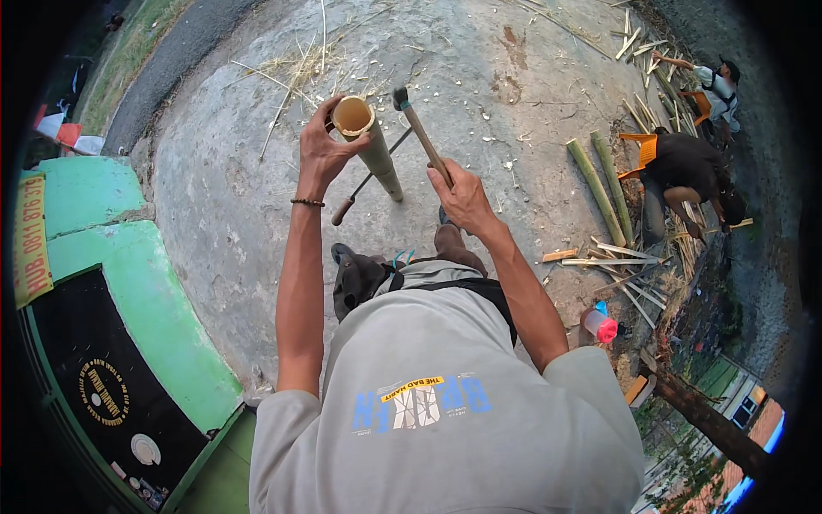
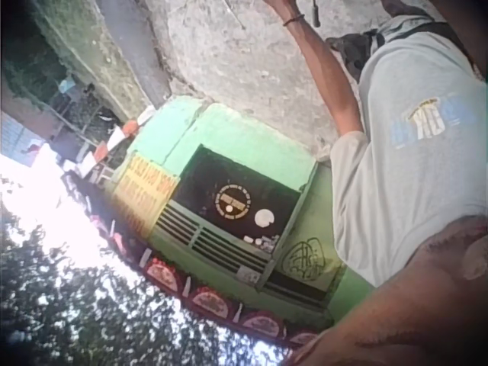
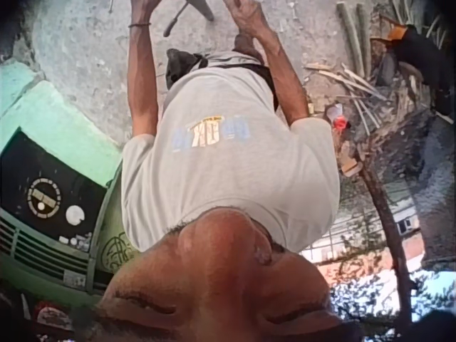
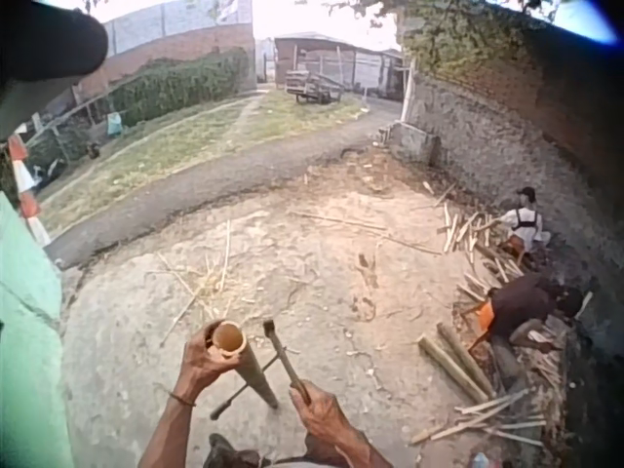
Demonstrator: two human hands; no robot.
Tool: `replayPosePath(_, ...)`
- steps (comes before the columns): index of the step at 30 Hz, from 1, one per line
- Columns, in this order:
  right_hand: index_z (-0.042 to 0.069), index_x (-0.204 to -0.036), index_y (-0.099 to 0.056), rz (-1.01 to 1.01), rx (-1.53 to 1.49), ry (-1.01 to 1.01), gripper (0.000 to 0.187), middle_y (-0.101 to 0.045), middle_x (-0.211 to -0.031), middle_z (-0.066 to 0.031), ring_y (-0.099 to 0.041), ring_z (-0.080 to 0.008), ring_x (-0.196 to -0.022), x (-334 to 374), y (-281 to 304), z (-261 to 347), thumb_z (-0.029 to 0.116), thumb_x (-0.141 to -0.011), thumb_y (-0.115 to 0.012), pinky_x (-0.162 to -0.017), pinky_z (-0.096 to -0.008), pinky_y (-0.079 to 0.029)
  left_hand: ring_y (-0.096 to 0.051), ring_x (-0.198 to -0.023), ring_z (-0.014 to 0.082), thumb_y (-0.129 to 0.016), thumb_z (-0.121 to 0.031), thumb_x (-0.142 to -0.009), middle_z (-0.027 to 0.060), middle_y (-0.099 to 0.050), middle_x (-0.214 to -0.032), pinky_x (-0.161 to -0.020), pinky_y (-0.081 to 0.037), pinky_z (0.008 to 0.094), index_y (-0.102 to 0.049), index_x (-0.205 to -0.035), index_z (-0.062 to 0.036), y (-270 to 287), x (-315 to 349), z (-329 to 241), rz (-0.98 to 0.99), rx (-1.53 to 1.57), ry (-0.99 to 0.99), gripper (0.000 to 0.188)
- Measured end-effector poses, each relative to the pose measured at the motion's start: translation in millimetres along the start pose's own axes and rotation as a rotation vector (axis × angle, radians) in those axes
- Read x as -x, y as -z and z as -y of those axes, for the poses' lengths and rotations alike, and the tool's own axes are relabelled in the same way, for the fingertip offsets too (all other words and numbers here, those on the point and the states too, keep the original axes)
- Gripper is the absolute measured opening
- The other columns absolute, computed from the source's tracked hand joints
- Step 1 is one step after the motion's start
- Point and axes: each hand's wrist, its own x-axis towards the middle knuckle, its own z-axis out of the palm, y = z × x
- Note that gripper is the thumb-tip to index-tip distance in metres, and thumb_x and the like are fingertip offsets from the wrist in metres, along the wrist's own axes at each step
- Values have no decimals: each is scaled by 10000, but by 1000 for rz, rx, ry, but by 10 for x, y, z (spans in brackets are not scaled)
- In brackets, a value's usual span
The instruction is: The person uses a hammer to drive a metal rod through a section of bamboo while holding it upright, then uses a blade to widen the hole and split the bamboo section lengthwise.
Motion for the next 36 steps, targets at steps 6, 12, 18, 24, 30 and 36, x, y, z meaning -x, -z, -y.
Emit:
replayPosePath(6,29,-1095,-541,-77,-211,342,294,-556,-670,-163,-574,-348,-582,-381,-102,184,322,-1074,-550,-571,-417,-460,-650,-1227,217,-923,-180,-732,140,-664,-1312,-1091,-520,352,-535,-1415,-10,77,54,-78,-21,-4,40,804)
replayPosePath(12,-6,-1075,-567,171,263,-102,420,-674,-867,-324,-662,-535,-886,-623,-807,-1476,406,-1069,-487,-752,-588,-508,-641,-1227,215,-916,-164,-736,141,-645,-1318,-1090,-523,361,-524,-1400,18,132,63,-100,5,57,76,793)
replayPosePath(18,-94,-1039,-620,141,110,-192,563,-660,-962,-395,-640,-570,-979,-550,-1149,-1448,447,-1060,-467,-851,-591,-510,-637,-1228,229,-915,-202,-694,121,-634,-1320,-1107,-510,383,-534,-1390,-22,36,94,-217,101,11,67,813)
replayPosePath(24,-7,-923,-584,-25,-43,-74,597,-586,-732,-202,-583,-361,-705,-418,-684,-737,559,-1063,-457,-687,-481,-474,-677,-1164,255,-914,-225,-672,151,-664,-1287,-1052,-541,387,-530,-1372,-6,78,52,-198,61,8,58,828)
replayPosePath(30,22,-992,-570,-145,-273,95,418,-487,-647,-121,-466,-225,-590,-214,-16,60,431,-1071,-546,-581,-393,-421,-615,-1234,227,-855,-128,-742,124,-592,-1345,-1112,-499,380,-494,-1407,-15,50,66,-155,64,59,68,766)
replayPosePath(36,16,-976,-549,-152,-201,-98,360,-492,-652,-118,-549,-209,-571,-254,-109,-535,366,-1050,-582,-574,-393,-458,-641,-1181,223,-834,-108,-719,117,-620,-1291,-1079,-529,388,-505,-1386,-27,43,187,-144,42,68,83,748)
